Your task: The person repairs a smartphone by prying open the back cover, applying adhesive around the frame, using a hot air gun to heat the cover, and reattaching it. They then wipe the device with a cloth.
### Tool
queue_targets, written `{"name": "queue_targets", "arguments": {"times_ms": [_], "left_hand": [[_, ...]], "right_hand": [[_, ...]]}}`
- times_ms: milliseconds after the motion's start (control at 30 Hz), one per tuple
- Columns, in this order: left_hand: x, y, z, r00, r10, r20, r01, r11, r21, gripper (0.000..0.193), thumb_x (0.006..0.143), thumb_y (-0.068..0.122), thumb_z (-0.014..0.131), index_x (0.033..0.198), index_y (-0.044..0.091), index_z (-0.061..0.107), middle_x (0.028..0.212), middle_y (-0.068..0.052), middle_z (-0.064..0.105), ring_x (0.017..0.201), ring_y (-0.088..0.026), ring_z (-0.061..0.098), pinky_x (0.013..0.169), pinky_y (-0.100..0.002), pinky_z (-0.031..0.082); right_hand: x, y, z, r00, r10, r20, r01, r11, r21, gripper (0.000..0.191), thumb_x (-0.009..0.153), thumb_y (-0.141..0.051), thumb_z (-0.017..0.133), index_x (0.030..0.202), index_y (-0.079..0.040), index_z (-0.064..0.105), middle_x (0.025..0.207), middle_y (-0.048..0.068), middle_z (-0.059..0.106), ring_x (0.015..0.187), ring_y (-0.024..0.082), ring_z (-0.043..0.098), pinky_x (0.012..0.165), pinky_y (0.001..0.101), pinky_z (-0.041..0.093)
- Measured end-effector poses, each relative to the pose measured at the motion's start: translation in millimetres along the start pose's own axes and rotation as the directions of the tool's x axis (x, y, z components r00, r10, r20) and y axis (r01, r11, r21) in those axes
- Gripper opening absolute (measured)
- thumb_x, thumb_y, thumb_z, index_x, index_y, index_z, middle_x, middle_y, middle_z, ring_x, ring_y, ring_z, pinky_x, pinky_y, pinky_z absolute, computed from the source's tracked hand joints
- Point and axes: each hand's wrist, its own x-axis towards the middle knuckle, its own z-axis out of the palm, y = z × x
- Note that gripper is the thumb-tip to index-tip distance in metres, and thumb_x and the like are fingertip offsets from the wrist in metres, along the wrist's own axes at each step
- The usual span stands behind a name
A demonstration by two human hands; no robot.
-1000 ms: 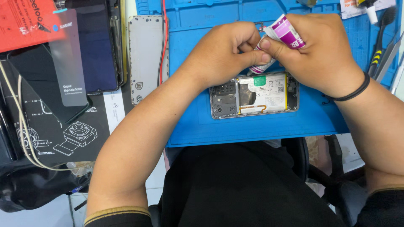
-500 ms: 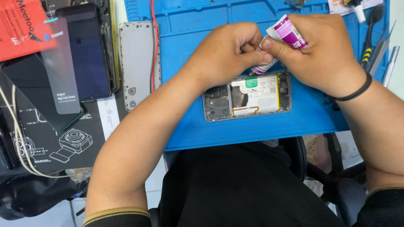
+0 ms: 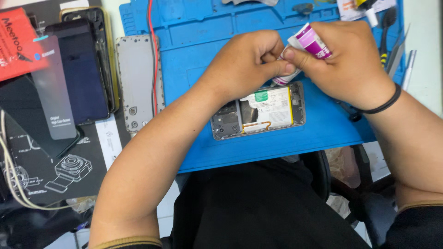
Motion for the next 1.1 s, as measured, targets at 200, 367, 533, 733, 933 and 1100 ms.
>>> {"name": "queue_targets", "arguments": {"times_ms": [200, 367, 533, 733, 933, 1100], "left_hand": [[4.6, 4.8, 5.0, 1.0, -0.001, -0.005, 0.001, 1.0, -0.004, 0.02, 0.089, 0.022, 0.082, 0.087, 0.007, 0.068, 0.074, 0.001, 0.073, 0.065, -0.005, 0.064, 0.058, -0.024, 0.051], [8.8, 8.1, 8.1, 1.0, -0.025, 0.002, 0.025, 1.0, 0.019, 0.021, 0.088, 0.023, 0.083, 0.086, 0.008, 0.069, 0.072, 0.002, 0.073, 0.064, -0.005, 0.063, 0.058, -0.024, 0.05], [11.7, 11.3, 11.8, 0.999, -0.033, -0.002, 0.033, 0.999, 0.039, 0.021, 0.088, 0.025, 0.083, 0.086, 0.009, 0.068, 0.071, 0.003, 0.071, 0.062, -0.005, 0.061, 0.057, -0.025, 0.049], [17.3, 11.1, 17.4, 0.999, -0.034, 0.008, 0.034, 0.999, 0.043, 0.023, 0.088, 0.026, 0.083, 0.084, 0.009, 0.068, 0.069, 0.003, 0.068, 0.061, -0.005, 0.058, 0.056, -0.025, 0.048], [22.4, 10.0, 23.4, 1.0, -0.01, 0.003, 0.01, 1.0, 0.019, 0.023, 0.087, 0.025, 0.083, 0.086, 0.009, 0.068, 0.068, 0.003, 0.068, 0.061, -0.005, 0.058, 0.056, -0.025, 0.048], [26.3, 12.1, 28.7, 1.0, -0.02, 0.007, 0.02, 0.999, 0.044, 0.023, 0.087, 0.026, 0.084, 0.086, 0.009, 0.068, 0.067, 0.003, 0.067, 0.06, -0.006, 0.058, 0.055, -0.026, 0.047]], "right_hand": [[-8.3, 12.8, -2.0, 1.0, 0.011, 0.01, -0.011, 1.0, -0.025, 0.026, 0.107, -0.023, 0.082, 0.095, -0.003, 0.07, 0.079, 0.01, 0.069, 0.067, 0.022, 0.068, 0.058, 0.0303, 0.047], [-14.6, 21.7, -3.8, 1.0, 0.024, 0.01, -0.024, 1.0, -0.017, 0.026, 0.106, -0.024, 0.082, 0.094, -0.004, 0.07, 0.078, 0.01, 0.068, 0.068, 0.022, 0.068, 0.06, 0.0312, 0.048], [-18.3, 25.7, -7.2, 0.999, 0.033, 0.007, -0.033, 0.999, -0.026, 0.027, 0.105, -0.024, 0.082, 0.093, -0.003, 0.07, 0.076, 0.011, 0.067, 0.067, 0.023, 0.067, 0.06, 0.0317, 0.047], [-22.1, 29.3, -11.5, 0.997, 0.071, 0.016, -0.071, 0.997, -0.022, 0.026, 0.106, -0.024, 0.082, 0.095, -0.004, 0.071, 0.076, 0.01, 0.068, 0.065, 0.022, 0.068, 0.058, 0.0307, 0.047], [-22.8, 31.8, -16.8, 0.999, 0.048, 0.001, -0.048, 0.997, -0.053, 0.026, 0.103, -0.024, 0.082, 0.093, -0.003, 0.07, 0.077, 0.011, 0.068, 0.067, 0.023, 0.068, 0.057, 0.0314, 0.047], [-23.0, 31.5, -21.9, 0.996, 0.086, 0.018, -0.085, 0.995, -0.05, 0.028, 0.104, -0.025, 0.083, 0.092, -0.003, 0.07, 0.075, 0.011, 0.067, 0.065, 0.023, 0.067, 0.056, 0.0315, 0.047]]}}
